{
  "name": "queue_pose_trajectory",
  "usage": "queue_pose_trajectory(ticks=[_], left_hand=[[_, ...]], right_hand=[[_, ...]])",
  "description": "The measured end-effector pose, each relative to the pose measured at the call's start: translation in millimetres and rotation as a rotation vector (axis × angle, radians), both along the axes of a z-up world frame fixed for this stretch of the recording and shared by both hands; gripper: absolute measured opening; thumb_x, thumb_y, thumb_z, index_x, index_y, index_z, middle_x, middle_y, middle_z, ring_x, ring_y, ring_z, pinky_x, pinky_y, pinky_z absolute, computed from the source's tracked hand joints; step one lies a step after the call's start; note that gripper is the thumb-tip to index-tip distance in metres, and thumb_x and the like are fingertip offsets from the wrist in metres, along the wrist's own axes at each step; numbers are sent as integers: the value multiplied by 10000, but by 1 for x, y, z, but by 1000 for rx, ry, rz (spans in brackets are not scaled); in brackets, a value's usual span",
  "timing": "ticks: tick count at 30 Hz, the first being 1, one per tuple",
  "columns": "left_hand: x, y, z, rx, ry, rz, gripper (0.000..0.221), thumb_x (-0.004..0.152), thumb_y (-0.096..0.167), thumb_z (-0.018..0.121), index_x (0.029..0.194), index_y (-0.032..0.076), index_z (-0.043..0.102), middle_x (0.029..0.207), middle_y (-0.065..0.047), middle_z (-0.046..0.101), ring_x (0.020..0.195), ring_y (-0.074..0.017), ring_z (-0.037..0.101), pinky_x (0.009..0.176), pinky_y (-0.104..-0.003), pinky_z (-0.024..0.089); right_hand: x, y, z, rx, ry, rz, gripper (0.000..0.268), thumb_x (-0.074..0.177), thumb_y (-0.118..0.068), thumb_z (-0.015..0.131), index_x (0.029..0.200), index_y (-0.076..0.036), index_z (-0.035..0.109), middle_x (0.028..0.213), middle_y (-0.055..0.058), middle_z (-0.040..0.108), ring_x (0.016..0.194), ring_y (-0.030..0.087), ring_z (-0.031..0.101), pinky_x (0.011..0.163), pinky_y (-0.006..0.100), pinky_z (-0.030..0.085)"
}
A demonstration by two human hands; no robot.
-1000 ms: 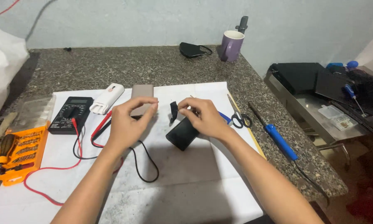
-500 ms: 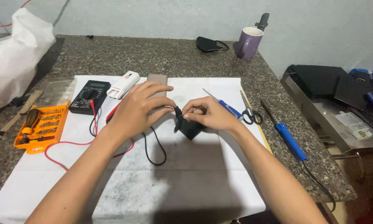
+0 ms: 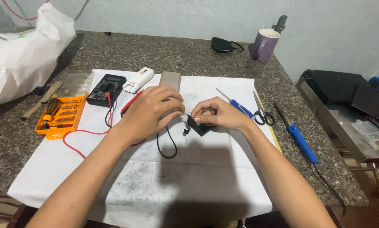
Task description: Disassembling a small electronic device casing using a prying tool
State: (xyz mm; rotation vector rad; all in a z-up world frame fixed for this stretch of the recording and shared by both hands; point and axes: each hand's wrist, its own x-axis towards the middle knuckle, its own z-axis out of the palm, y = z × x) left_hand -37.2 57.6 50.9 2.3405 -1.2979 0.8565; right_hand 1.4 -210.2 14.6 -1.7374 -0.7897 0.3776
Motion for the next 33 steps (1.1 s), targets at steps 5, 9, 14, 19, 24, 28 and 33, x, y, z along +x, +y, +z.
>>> queue_pose_trajectory(ticks=[5,9,14,19,24,28,33], left_hand=[[0,2,-9,59,3,22,130,956,237,672,1076,190,666,1120,-36,667,1199,-266,623,1047,-466,450],[-19,2,8,133,111,58,140,984,227,613,1095,171,677,1071,-56,656,1173,-275,621,1059,-482,426],[-45,34,44,29,483,-14,108,935,239,669,989,146,674,945,-87,683,1012,-321,667,931,-497,494],[-68,112,62,20,1163,-29,147,898,208,722,816,93,762,685,-24,724,719,-168,660,728,-369,580],[-99,200,57,111,1386,156,186,919,152,790,798,33,714,727,-9,664,701,-107,595,659,-264,460],[-141,241,53,136,1444,495,129,871,137,814,818,20,823,744,-27,783,706,-125,681,707,-261,536],[-169,308,-22,-64,1743,689,164,921,98,824,837,-29,760,633,-89,618,539,-139,477,472,-270,385]], right_hand=[[0,0,-1,18,23,6,112,913,-51,741,1018,-17,763,729,51,698,524,35,546,494,178,455],[9,-5,-11,35,30,-71,157,891,-70,763,1030,2,761,681,2,594,508,16,494,455,154,394],[24,-49,-9,437,161,39,222,970,-176,633,1082,-15,736,621,17,469,506,90,378,483,242,346],[22,-85,6,878,184,506,549,1034,-669,429,1061,-295,830,1239,-95,754,593,94,438,617,307,322],[20,-89,10,802,356,408,538,1089,-655,512,1293,-233,776,767,19,401,703,196,299,643,323,279],[19,-80,13,698,329,313,469,1059,-662,637,1269,-265,772,730,-6,311,658,173,216,587,301,220],[18,-69,10,661,331,256,455,1057,-631,708,1300,-248,738,745,-21,369,652,152,252,601,277,247]])
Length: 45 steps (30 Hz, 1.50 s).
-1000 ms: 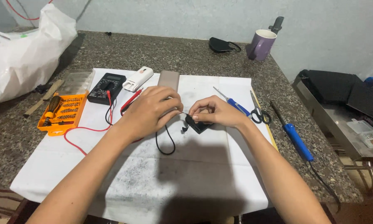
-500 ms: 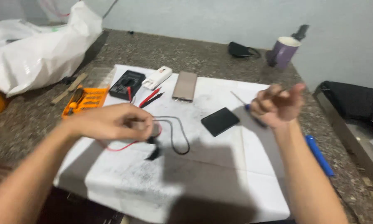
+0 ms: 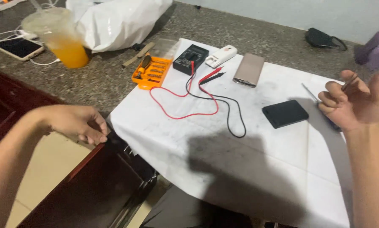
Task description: Disassembling a small electronic device casing using a prying tool
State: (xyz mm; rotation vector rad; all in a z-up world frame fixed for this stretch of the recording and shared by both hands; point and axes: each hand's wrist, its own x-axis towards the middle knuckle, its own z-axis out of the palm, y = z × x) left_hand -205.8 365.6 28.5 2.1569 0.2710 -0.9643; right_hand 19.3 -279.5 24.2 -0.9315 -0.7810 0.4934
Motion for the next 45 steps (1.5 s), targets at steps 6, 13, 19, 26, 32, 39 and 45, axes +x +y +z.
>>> queue_pose_trajectory(ticks=[6,13,19,26,32,39,45], left_hand=[[-2,29,-46,30,90,97,257,821,171,875,943,-47,813,716,-107,675,645,-186,646,555,-260,500],[11,10,-36,77,181,233,204,837,45,866,858,-33,678,687,-192,632,633,-247,631,557,-360,543],[11,-32,5,319,127,59,209,864,80,848,765,-93,781,699,-195,767,604,-251,701,637,-349,595],[30,-11,-21,285,187,-19,185,809,-19,821,964,-120,817,810,-258,789,719,-275,770,669,-342,634],[28,-18,-15,299,197,71,179,779,-39,838,943,-110,838,779,-266,780,673,-286,753,630,-362,619],[-1,8,-32,-99,154,503,592,813,-161,801,1308,-42,500,643,-125,491,516,-230,482,610,-498,637],[-40,24,-41,-48,-123,214,230,846,124,854,952,93,653,845,-74,671,652,-146,481,516,-273,334]], right_hand=[[5,2,-6,-61,0,-39,465,1045,-661,709,1312,-281,711,749,-42,416,636,130,198,564,277,189],[12,1,-14,-15,14,-2,497,1079,-623,670,1386,-232,686,788,-13,402,664,145,261,582,276,236],[13,4,-18,-53,33,-67,513,1058,-611,706,1365,-201,688,769,-10,429,641,121,294,598,261,283],[10,10,-15,-137,21,-125,541,1017,-611,719,1361,-196,670,749,-20,383,638,118,282,579,249,256],[6,20,-14,-239,92,-263,428,914,-413,734,1253,-162,661,690,-17,323,597,101,259,533,223,251],[6,23,-14,-318,80,-363,472,919,-474,728,1249,-147,645,678,-13,335,584,100,224,518,226,211],[11,25,-15,-406,114,-409,467,927,-456,689,1263,-143,607,687,-29,286,587,96,225,517,225,201]])
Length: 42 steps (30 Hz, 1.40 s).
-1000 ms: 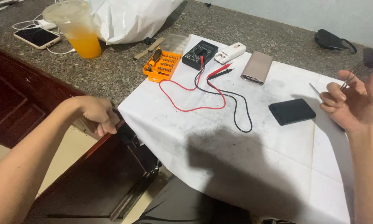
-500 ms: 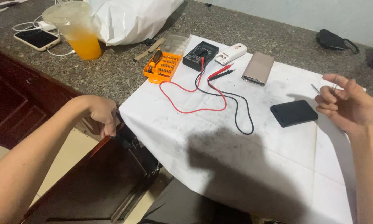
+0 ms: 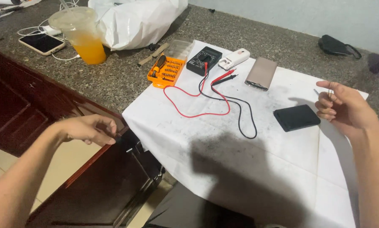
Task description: Disassembling a small electronic device casing using a prying tool
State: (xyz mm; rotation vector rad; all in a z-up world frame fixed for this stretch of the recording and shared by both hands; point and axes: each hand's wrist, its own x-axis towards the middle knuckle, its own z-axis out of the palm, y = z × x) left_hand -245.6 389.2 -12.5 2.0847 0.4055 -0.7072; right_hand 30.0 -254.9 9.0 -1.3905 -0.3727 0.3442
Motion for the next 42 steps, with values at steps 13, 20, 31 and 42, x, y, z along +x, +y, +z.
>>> queue_pose_trajectory(ticks=[13,20,31,42], left_hand=[[5,25,-12,-67,82,-153,116,921,27,763,871,55,663,657,-71,591,534,-185,524,461,-323,454],[45,-104,60,38,-321,-220,423,897,231,890,679,51,576,605,-56,492,537,-158,418,483,-311,326],[207,-344,53,-71,-817,-426,389,888,416,722,1171,151,750,1104,-103,784,1108,-338,712,933,-468,559],[246,-415,12,147,-673,-505,736,625,593,865,1236,256,631,1080,-7,680,1181,-254,637,1053,-420,510]], right_hand=[[-29,33,24,-456,-37,-232,236,1106,-221,547,1229,-56,663,700,58,375,625,173,318,573,316,229],[-37,41,33,-487,-50,-307,246,1040,-270,614,1142,-88,745,641,-7,424,516,77,314,488,236,197],[-3,15,-4,-432,-100,-386,243,1033,-223,629,1146,-44,747,685,71,566,548,92,454,493,195,365],[-4,25,-4,-522,-23,-359,261,967,-231,698,1112,-43,807,649,48,568,592,127,424,502,229,354]])
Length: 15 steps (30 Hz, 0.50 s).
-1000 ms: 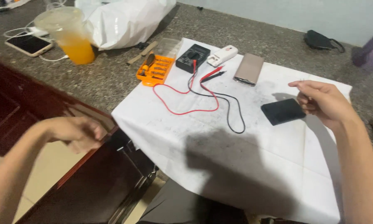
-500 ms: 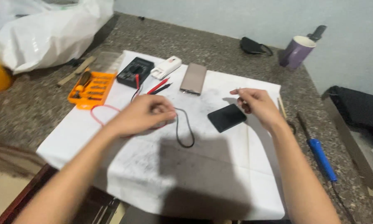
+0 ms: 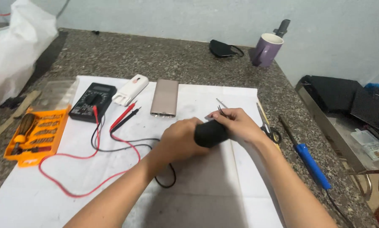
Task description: Disassembling a small electronic device casing using a prying tool
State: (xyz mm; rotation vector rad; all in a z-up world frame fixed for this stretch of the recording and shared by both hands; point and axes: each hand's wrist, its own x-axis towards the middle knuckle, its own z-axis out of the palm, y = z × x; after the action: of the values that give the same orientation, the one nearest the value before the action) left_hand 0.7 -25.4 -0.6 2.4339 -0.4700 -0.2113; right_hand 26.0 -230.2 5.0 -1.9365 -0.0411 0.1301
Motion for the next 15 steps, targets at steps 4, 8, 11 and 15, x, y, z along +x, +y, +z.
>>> queue_pose_trajectory(ticks=[4,8,11,15], left_hand=[[24,18,-8,-183,19,20,797,563,521,927,1278,369,609,1171,-1,746,1186,-291,667,1037,-438,529],[35,20,-23,-414,4,114,660,599,407,952,1203,292,711,1137,-23,770,1173,-270,681,1023,-414,532],[35,16,-28,-755,106,153,564,629,213,963,1145,143,744,1048,-95,778,1024,-223,707,920,-376,596],[31,23,-16,-1083,343,234,566,673,83,933,1173,-46,700,991,-166,752,888,-233,755,704,-367,683]], right_hand=[[-5,12,4,246,50,-56,300,988,-227,670,1199,-30,750,587,28,447,462,91,397,408,186,316],[-10,16,8,235,-28,-56,314,1000,-275,667,1190,-35,737,622,-12,404,495,51,386,426,175,293],[-11,12,7,231,-71,-60,290,984,-226,691,1180,-15,721,613,-9,380,489,56,377,431,184,290],[-9,12,1,245,-106,-61,264,965,-174,720,1171,-11,698,593,3,398,476,76,387,419,197,292]])
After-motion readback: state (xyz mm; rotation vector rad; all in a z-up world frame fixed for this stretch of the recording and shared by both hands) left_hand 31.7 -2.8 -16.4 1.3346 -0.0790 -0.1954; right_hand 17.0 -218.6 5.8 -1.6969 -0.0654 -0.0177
